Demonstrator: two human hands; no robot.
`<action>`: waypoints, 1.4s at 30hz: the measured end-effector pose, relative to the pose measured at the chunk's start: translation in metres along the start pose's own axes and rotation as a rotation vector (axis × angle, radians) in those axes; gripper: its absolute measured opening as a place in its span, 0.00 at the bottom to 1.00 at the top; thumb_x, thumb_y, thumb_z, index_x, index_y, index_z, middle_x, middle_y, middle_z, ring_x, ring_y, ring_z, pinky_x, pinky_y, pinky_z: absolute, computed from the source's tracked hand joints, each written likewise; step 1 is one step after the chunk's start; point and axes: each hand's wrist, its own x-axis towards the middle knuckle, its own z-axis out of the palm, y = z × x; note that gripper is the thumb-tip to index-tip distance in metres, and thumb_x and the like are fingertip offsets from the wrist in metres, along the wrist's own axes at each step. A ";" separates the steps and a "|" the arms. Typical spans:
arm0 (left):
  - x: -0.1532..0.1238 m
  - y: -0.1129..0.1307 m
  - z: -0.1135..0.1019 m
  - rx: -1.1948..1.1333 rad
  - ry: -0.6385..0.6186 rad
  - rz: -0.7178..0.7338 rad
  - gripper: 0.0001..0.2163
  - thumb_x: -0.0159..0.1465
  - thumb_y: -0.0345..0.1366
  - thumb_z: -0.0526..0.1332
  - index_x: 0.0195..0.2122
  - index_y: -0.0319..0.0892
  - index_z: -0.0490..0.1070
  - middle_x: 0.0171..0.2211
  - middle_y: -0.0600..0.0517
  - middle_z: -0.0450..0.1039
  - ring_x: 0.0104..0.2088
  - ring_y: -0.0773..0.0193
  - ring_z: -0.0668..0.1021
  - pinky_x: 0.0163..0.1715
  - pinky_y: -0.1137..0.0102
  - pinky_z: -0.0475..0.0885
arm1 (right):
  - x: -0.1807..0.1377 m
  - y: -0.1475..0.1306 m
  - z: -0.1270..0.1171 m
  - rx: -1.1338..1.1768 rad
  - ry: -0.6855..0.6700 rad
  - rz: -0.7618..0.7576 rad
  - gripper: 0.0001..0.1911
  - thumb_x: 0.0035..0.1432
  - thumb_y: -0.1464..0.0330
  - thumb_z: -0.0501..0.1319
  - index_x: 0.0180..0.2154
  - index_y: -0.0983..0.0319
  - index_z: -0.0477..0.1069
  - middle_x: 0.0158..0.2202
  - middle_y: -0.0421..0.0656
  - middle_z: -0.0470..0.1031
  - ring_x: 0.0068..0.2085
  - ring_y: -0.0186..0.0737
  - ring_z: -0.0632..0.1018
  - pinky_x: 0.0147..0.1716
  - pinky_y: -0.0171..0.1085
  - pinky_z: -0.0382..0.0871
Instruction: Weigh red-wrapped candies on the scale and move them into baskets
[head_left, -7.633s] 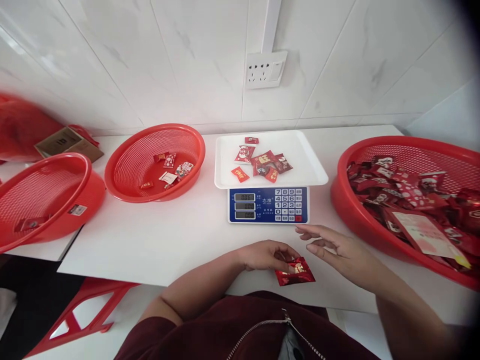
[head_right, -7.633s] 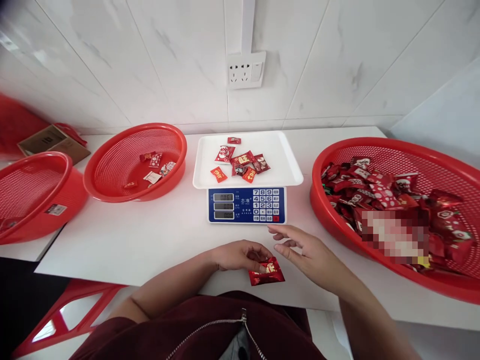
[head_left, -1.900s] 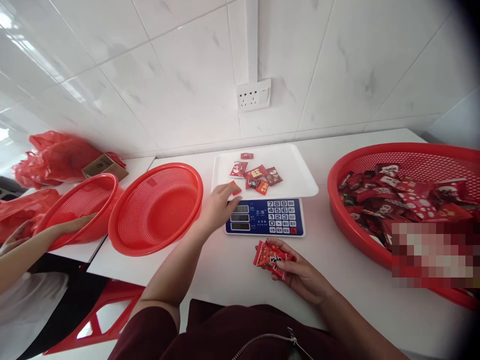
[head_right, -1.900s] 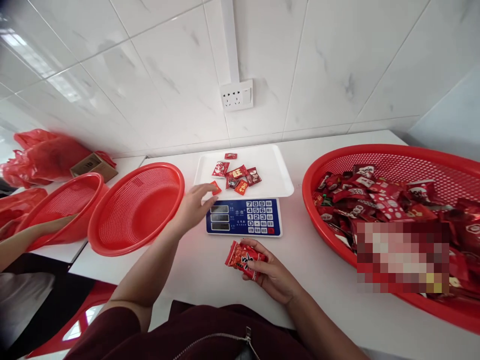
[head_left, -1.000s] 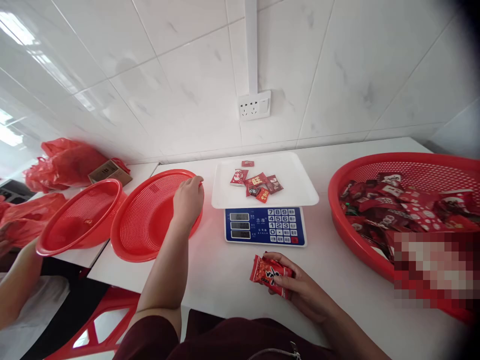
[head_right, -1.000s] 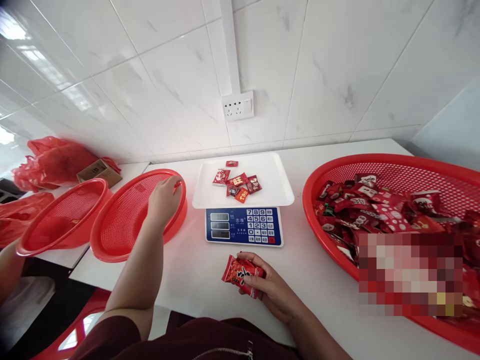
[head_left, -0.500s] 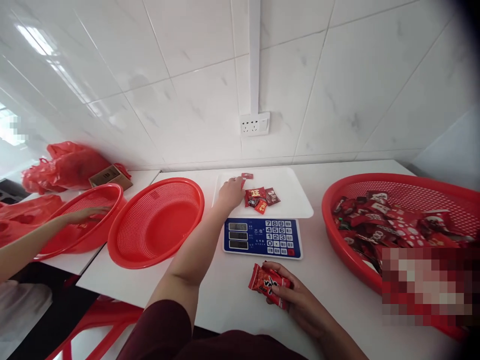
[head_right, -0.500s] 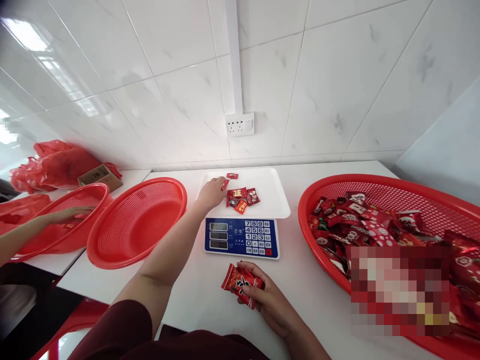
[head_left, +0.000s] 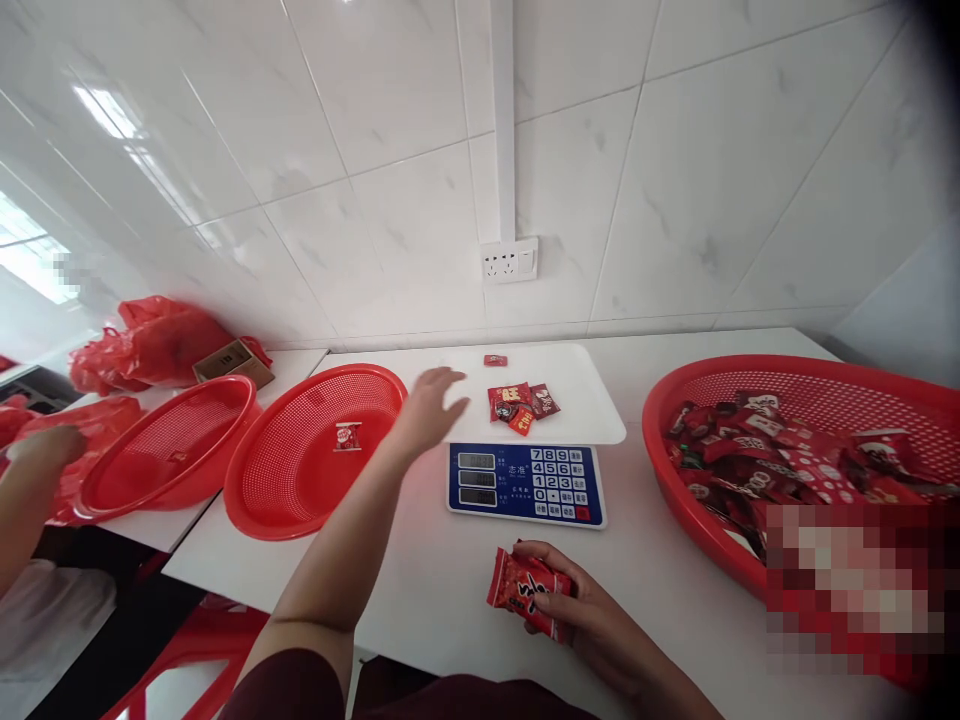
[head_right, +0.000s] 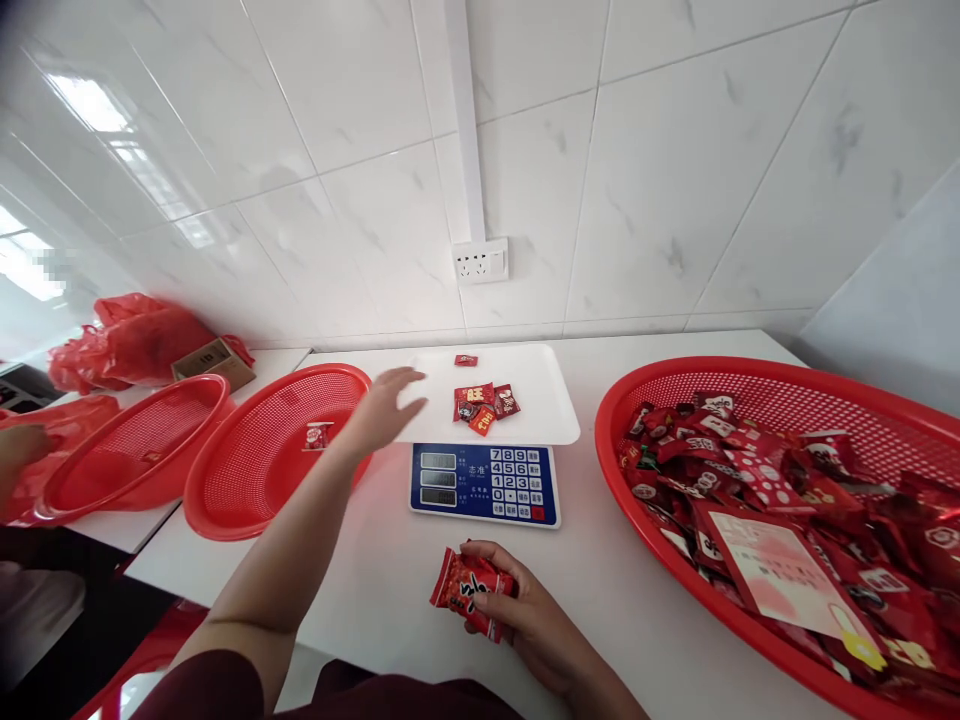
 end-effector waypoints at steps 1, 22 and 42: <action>0.007 0.010 0.011 -0.045 -0.124 0.078 0.19 0.62 0.35 0.55 0.55 0.43 0.63 0.57 0.45 0.62 0.59 0.56 0.61 0.58 0.60 0.59 | 0.000 0.000 0.000 -0.010 0.010 -0.009 0.26 0.41 0.64 0.70 0.45 0.56 0.71 0.41 0.43 0.73 0.35 0.37 0.74 0.34 0.37 0.68; 0.052 0.025 0.057 -0.242 -0.187 0.013 0.13 0.53 0.29 0.59 0.41 0.44 0.63 0.46 0.48 0.66 0.43 0.59 0.72 0.42 0.66 0.70 | 0.001 0.006 -0.001 -0.121 -0.001 -0.041 0.26 0.41 0.62 0.70 0.45 0.57 0.71 0.42 0.44 0.73 0.36 0.40 0.74 0.35 0.39 0.68; -0.036 -0.038 -0.040 0.179 0.183 -0.302 0.17 0.55 0.28 0.58 0.46 0.45 0.66 0.56 0.44 0.60 0.58 0.45 0.61 0.52 0.51 0.64 | 0.000 0.005 -0.001 -0.178 -0.065 -0.020 0.26 0.43 0.59 0.69 0.46 0.56 0.70 0.48 0.45 0.70 0.39 0.41 0.74 0.39 0.40 0.69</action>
